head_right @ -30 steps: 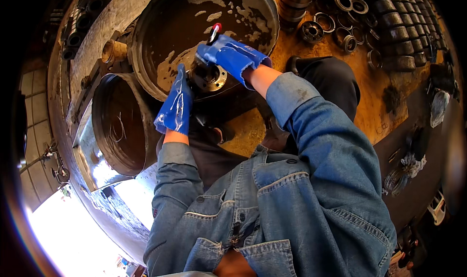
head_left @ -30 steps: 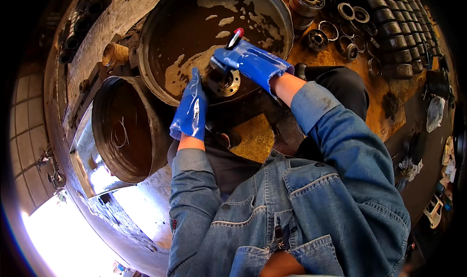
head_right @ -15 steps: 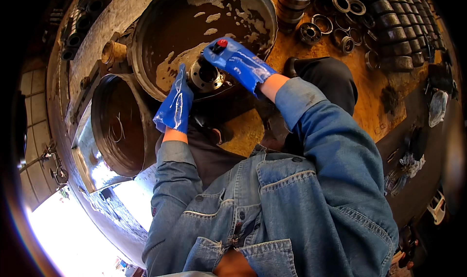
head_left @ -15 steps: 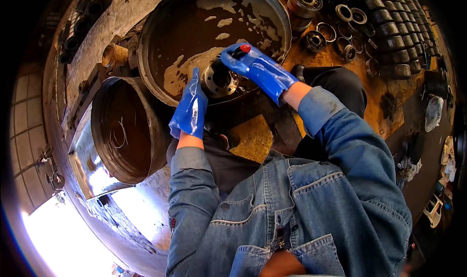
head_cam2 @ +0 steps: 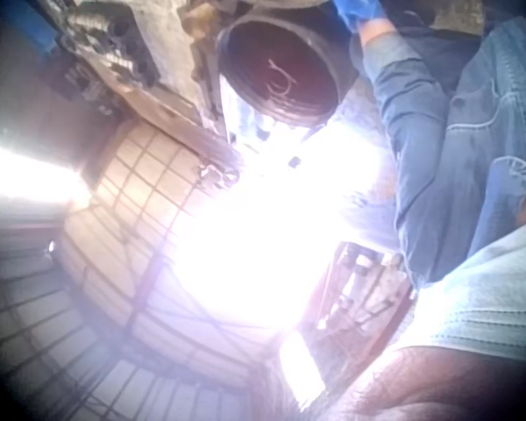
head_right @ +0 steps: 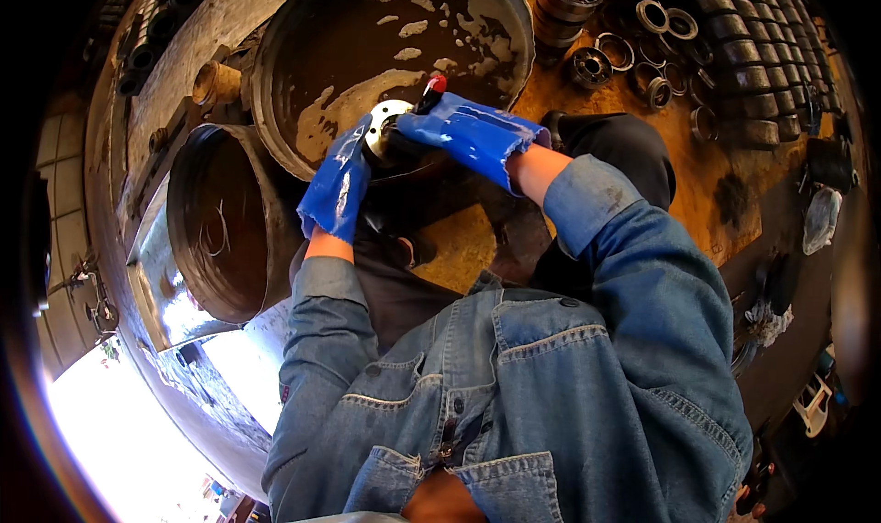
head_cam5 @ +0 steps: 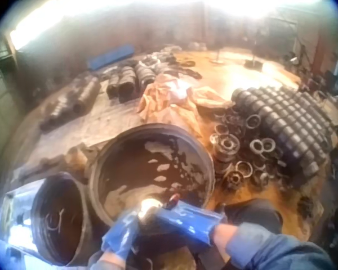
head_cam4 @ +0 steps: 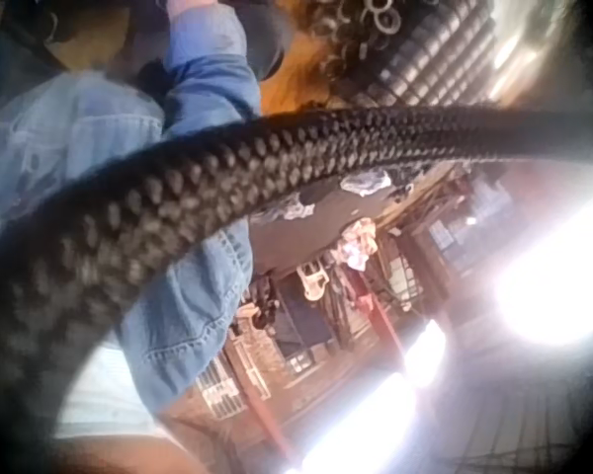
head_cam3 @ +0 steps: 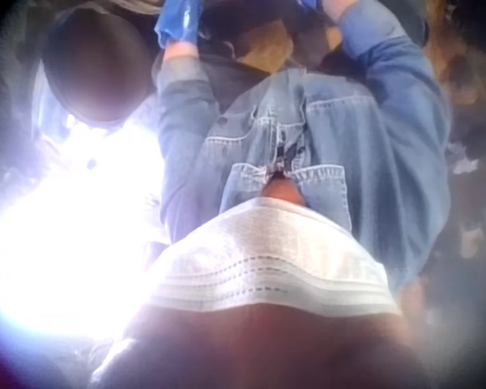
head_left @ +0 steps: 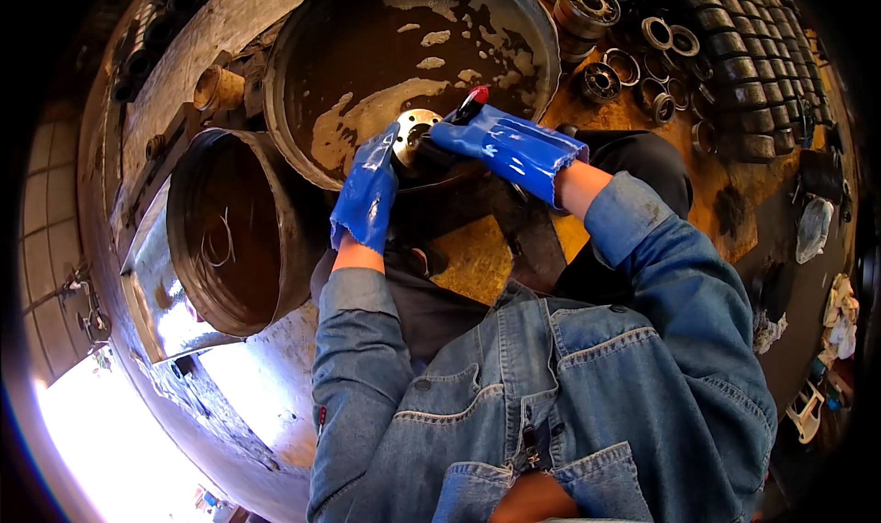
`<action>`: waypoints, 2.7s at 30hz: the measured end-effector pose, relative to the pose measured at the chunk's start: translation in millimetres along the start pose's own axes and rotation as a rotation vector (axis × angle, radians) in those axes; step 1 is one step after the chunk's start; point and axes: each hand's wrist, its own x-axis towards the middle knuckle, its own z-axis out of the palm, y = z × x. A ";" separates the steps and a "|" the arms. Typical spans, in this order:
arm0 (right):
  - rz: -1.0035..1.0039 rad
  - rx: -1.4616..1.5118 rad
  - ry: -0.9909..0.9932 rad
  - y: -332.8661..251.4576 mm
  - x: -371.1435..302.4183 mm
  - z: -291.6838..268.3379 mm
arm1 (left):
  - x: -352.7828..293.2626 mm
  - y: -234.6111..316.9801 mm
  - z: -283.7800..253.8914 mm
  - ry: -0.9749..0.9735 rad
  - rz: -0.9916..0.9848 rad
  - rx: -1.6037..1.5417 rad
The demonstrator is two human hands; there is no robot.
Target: The person scrubs a small metal part with a red-handled brush over a bucket of dark liquid. They repeatedly dip the part into the liquid and scrub it, then place the cleaned part on a pile of similar metal components on the floor.
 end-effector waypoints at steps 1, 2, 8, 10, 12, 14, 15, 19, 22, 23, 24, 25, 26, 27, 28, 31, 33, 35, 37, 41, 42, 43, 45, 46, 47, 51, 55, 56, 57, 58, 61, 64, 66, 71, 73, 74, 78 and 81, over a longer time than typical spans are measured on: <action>-0.005 -0.032 0.004 11.6 -0.4 -0.6 | -0.3 0.6 0.2 0.000 0.003 -0.019; -0.008 -0.062 0.012 23.9 -1.8 -2.6 | 0.1 2.2 0.2 -0.002 0.006 -0.038; -0.096 -0.086 0.352 28.7 18.4 -15.5 | -7.1 2.8 -3.5 -0.008 -0.007 -0.150; -0.023 -0.141 0.325 57.8 43.8 -23.1 | -5.1 11.1 -2.2 -0.027 0.003 -0.211; 0.103 -0.164 0.229 56.9 42.4 -31.7 | -8.1 13.3 -3.0 -0.035 0.002 -0.259; 0.184 -0.154 0.207 52.0 44.1 -43.0 | -8.9 19.0 -4.5 -0.049 0.010 -0.296; 0.052 -0.053 0.203 21.0 11.3 -51.7 | -16.7 12.9 -8.7 -0.037 -0.008 -0.289; 0.136 0.068 0.092 7.6 26.2 -82.5 | -10.8 41.9 -4.3 -0.073 0.059 -0.150; -0.026 0.184 0.088 15.5 35.5 -68.9 | -2.2 68.0 7.5 -0.107 0.142 0.079; -0.075 0.209 0.064 9.9 35.4 -60.8 | -0.3 74.4 10.6 -0.113 0.162 0.162; -0.020 0.138 0.107 -8.1 28.2 -50.2 | 0.1 72.7 13.6 -0.119 0.162 0.219; 0.037 0.066 0.151 -28.4 18.0 -42.4 | -1.1 72.9 13.6 -0.115 0.167 0.266; 0.104 -0.003 0.200 -46.7 6.1 -37.8 | 1.4 74.7 16.4 -0.115 0.178 0.295; 0.030 0.031 0.140 -36.0 11.9 -43.5 | 2.1 74.4 17.5 -0.082 0.173 0.243; -0.045 0.065 0.081 -20.9 24.1 -49.8 | 3.0 73.7 18.0 -0.043 0.172 0.173; -0.035 0.112 0.217 19.2 55.8 -64.9 | -1.2 63.7 9.1 0.115 0.185 -0.136; 0.058 0.166 0.264 2.9 41.5 -73.5 | -4.4 57.2 3.0 0.118 0.126 -0.318; -0.005 0.023 0.287 22.5 44.0 -72.5 | -5.0 56.9 -2.7 0.077 0.101 -0.552; 0.068 -0.048 0.296 44.3 54.2 -67.1 | 1.5 58.0 1.1 0.056 0.095 -0.773; 0.301 0.092 0.191 18.5 37.9 -40.6 | 9.7 33.3 1.2 0.007 0.012 -1.186; 0.233 0.121 0.225 26.9 35.4 -37.7 | 15.3 24.0 3.0 -0.028 -0.013 -1.291; 0.164 0.149 0.258 34.9 32.0 -35.9 | 19.5 15.2 6.2 -0.059 -0.047 -1.390; 0.142 0.121 0.435 43.5 37.1 -31.3 | 20.4 16.5 7.4 -0.089 -0.129 -1.529; 0.159 0.232 0.414 50.7 47.1 -32.5 | 20.2 17.0 7.7 -0.085 -0.181 -1.581; 0.174 0.343 0.382 46.1 53.8 -36.5 | 17.8 17.8 5.9 -0.062 -0.237 -1.621; 0.151 0.599 0.272 16.6 45.8 -45.6 | 23.2 29.1 -0.7 0.020 -0.403 -1.742; 0.050 0.463 0.177 -2.9 48.4 -42.1 | 28.5 38.1 -7.5 0.096 -0.495 -1.809; 0.039 0.424 0.166 -3.8 46.5 -39.9 | 28.8 39.6 -7.2 0.106 -0.511 -1.810; 0.030 0.380 0.157 -3.1 44.6 -38.7 | 29.3 41.5 -7.1 0.113 -0.511 -1.819; 0.029 0.344 0.151 -2.3 41.1 -37.1 | 28.4 42.6 -6.5 0.107 -0.495 -1.766; 0.006 0.255 0.117 -6.4 22.8 -24.4 | 24.3 39.9 -9.3 0.137 -0.494 -1.690; 0.002 0.257 0.083 -8.5 15.0 -11.9 | 24.3 36.5 -7.3 0.219 -0.600 -1.768; 0.042 0.309 0.108 -6.3 16.1 -16.3 | 15.5 61.8 -11.8 0.215 -0.683 -1.756; 0.186 0.289 0.295 15.8 29.9 -35.0 | 18.2 54.8 -2.7 0.269 -0.682 -1.792; 0.131 0.016 0.406 50.6 42.7 -24.6 | 21.3 58.5 0.5 0.232 -0.709 -1.810; 0.095 -0.123 0.448 53.9 45.1 -22.0 | 20.7 57.4 1.1 0.225 -0.724 -1.818; -0.012 0.065 0.253 29.7 40.3 -27.7 | 24.1 53.1 7.9 0.158 -0.800 -1.864; -0.239 0.015 0.075 -18.3 36.8 -27.1 | 28.5 49.3 9.9 0.129 -0.866 -1.873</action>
